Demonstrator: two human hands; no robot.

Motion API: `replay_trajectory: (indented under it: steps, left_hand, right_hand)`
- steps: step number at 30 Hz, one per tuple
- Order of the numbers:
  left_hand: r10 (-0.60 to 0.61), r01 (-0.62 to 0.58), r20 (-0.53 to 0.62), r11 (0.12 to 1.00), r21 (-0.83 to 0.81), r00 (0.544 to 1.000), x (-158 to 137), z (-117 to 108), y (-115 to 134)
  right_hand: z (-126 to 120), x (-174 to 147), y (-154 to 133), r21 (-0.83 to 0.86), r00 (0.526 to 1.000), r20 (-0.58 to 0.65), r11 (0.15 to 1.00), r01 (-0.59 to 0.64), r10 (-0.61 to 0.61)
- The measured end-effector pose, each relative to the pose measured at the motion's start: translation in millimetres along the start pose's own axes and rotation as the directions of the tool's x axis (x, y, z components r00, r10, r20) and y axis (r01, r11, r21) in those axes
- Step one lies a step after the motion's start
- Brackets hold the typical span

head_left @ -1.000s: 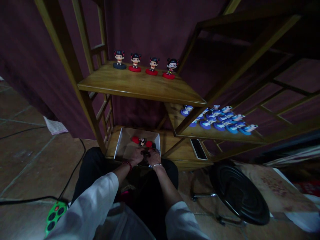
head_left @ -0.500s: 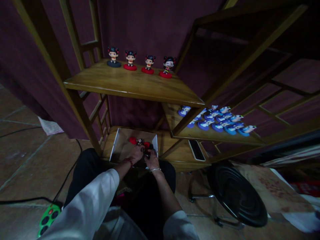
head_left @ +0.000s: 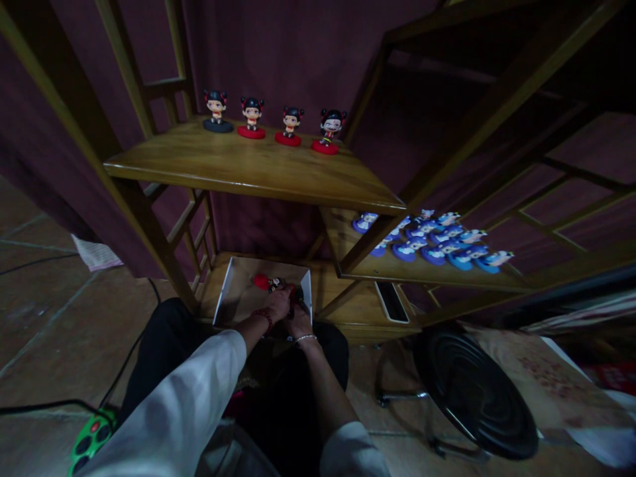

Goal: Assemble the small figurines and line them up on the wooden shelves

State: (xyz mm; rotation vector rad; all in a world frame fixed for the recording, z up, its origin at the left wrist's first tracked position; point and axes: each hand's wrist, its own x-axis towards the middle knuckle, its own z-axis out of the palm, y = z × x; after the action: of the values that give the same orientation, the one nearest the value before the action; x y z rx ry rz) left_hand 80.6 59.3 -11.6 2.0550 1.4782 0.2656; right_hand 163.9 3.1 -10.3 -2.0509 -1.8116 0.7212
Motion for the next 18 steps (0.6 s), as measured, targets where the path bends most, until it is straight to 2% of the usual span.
replay_trajectory:
  steps: [4, 9, 14, 18]
  left_hand:
    - [-0.010, 0.010, 0.009, 0.999, 0.035, 1.000, 2, 1, 3]
    - [-0.002, 0.000, 0.018, 0.995, 0.098, 1.000, 1, -2, 3]
    - [-0.020, 0.018, 0.014, 0.987, 0.159, 1.000, -3, -8, 4]
    - [-0.008, 0.008, 0.002, 0.983, 0.182, 1.000, -5, -11, 7]
  right_hand:
    - [1, 1, 1, -0.012, 0.999, -0.028, 0.999, -0.044, 0.044]
    - [3, 2, 2, -0.008, 0.999, -0.015, 1.000, -0.030, 0.030]
    - [3, 1, 1, -0.018, 0.997, -0.009, 0.997, -0.078, 0.078]
    - [4, 1, 2, -0.015, 0.997, -0.058, 0.998, -0.054, 0.053]
